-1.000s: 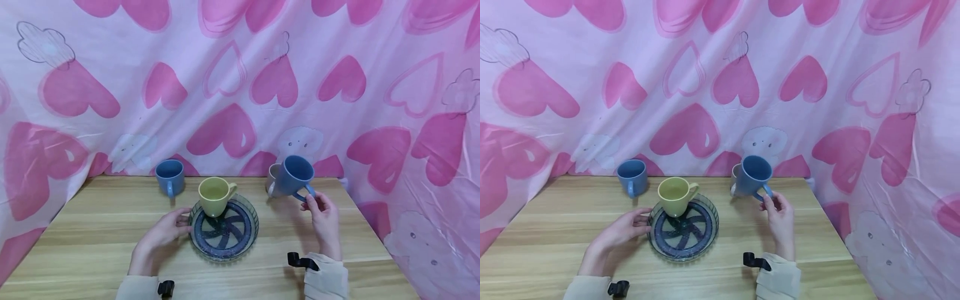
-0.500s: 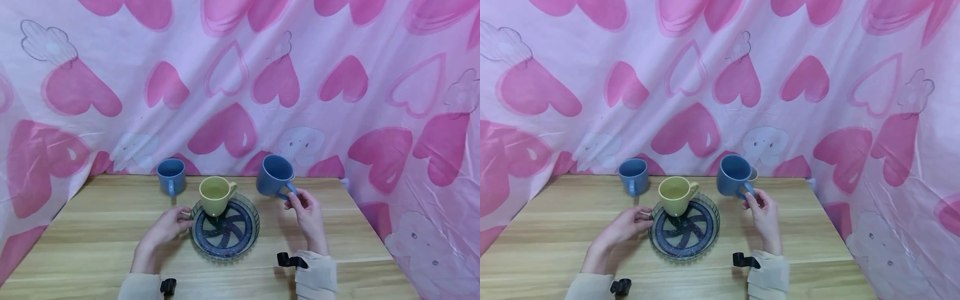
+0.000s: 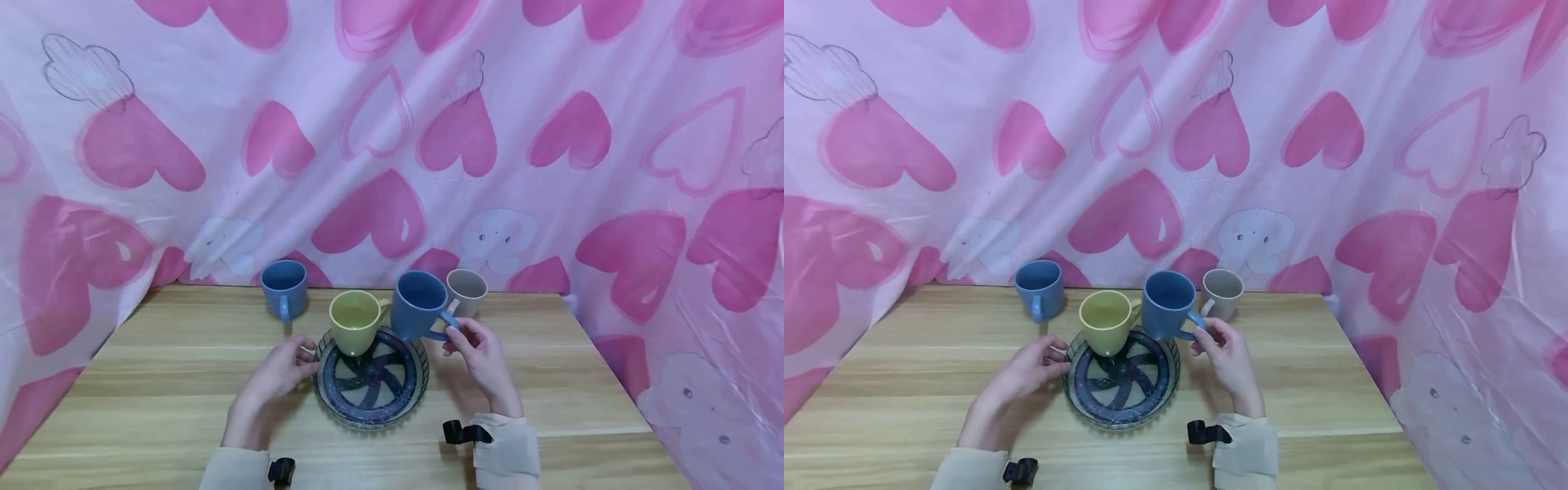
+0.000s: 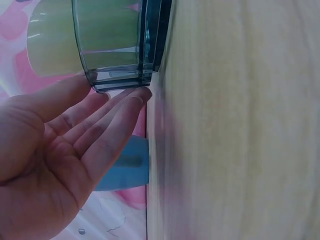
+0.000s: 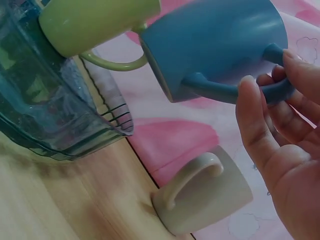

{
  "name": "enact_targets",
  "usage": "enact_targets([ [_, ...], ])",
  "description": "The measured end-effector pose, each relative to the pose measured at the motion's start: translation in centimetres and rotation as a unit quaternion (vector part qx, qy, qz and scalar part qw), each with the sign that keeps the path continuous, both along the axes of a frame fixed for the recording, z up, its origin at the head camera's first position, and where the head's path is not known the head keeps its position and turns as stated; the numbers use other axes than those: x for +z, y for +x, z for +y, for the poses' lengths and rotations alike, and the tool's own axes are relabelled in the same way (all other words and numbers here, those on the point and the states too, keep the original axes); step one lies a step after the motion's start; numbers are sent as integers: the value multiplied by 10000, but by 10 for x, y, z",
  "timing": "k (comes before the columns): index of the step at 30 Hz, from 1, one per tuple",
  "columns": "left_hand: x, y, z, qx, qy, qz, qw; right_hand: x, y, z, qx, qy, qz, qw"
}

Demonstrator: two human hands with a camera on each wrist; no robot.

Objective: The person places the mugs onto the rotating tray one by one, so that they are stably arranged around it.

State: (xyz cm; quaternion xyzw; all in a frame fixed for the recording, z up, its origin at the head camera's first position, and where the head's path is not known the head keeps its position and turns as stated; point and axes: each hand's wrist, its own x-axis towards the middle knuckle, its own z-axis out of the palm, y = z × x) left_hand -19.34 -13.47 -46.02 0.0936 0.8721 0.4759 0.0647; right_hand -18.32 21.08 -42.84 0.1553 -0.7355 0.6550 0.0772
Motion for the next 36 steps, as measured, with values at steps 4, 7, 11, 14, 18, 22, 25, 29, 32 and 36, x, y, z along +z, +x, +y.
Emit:
enact_targets([
  [4,1,1,1,5,38,42,10000,3,3,-6,100,60,-145,9998],
  [7,0,1,1,-21,20,34,10000,-1,3,-8,133,-88,-286,9995],
  [11,1,1,2,-86,-4,-68,9999,-14,-2,-4,37,-276,-318,9991],
  [14,3,-1,2,-80,-77,-136,9998,-20,-7,1,53,-177,-235,9996],
  [18,4,-1,1,-86,-213,-232,9995,-25,-9,3,145,22,-239,9996],
  [22,4,1,1,-99,-203,-280,9994,-31,-11,1,185,106,-308,9993],
  [25,2,3,2,-102,-188,-337,9992,-35,-10,0,221,117,-376,9990],
  [29,1,3,2,-129,-171,-375,9991,-37,-9,-3,277,94,-488,9984],
  [32,2,3,2,-173,-193,-227,9994,-37,-10,-4,242,89,-561,9981],
  [36,3,3,1,-248,-332,-130,9991,-37,-11,-4,226,171,-649,9975],
])
